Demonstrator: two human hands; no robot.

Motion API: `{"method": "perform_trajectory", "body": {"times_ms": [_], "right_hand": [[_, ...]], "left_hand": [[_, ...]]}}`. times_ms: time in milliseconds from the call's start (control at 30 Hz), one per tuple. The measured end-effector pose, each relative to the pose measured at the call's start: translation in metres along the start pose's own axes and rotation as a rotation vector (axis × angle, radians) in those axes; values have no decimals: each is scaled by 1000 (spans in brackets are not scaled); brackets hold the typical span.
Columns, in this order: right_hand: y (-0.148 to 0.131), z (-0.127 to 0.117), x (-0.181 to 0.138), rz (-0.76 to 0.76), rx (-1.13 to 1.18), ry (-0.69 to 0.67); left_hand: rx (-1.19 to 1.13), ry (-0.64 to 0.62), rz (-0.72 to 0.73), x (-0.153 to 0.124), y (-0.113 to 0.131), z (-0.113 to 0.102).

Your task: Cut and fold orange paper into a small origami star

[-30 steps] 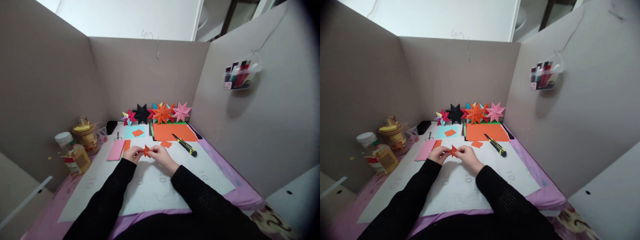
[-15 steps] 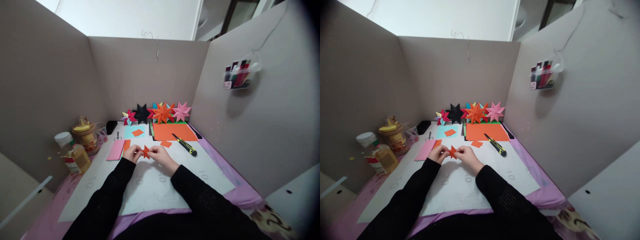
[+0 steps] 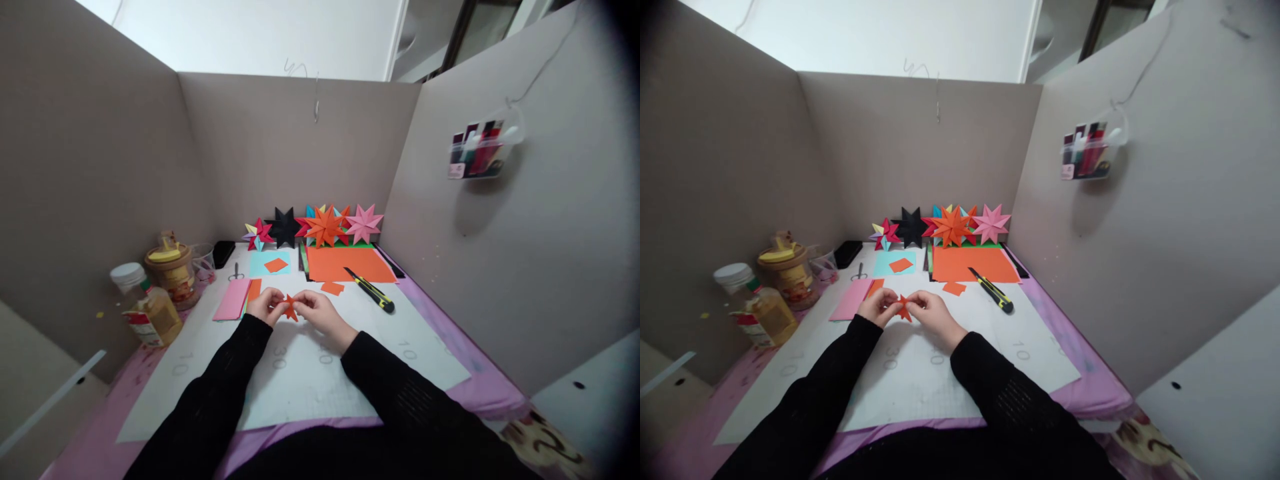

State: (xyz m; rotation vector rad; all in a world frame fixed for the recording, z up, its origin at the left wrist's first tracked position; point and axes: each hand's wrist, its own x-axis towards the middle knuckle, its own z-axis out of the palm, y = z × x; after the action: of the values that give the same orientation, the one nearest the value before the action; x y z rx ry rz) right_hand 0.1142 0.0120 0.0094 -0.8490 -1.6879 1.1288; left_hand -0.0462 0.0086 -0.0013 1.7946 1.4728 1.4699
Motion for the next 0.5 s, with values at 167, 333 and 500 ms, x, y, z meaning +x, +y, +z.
{"method": "perform_trajectory", "body": {"times_ms": [167,333,500], "right_hand": [[3,-1,1,27,19,31],[4,-2,1,26,16,25],[4,-1,0,31,-27,40]], "left_hand": [[-89,-9,-42,0,-3,3],[-101,-19,-62,0,-5,3],[-91,-21,-69,-1,-3,3]]}}
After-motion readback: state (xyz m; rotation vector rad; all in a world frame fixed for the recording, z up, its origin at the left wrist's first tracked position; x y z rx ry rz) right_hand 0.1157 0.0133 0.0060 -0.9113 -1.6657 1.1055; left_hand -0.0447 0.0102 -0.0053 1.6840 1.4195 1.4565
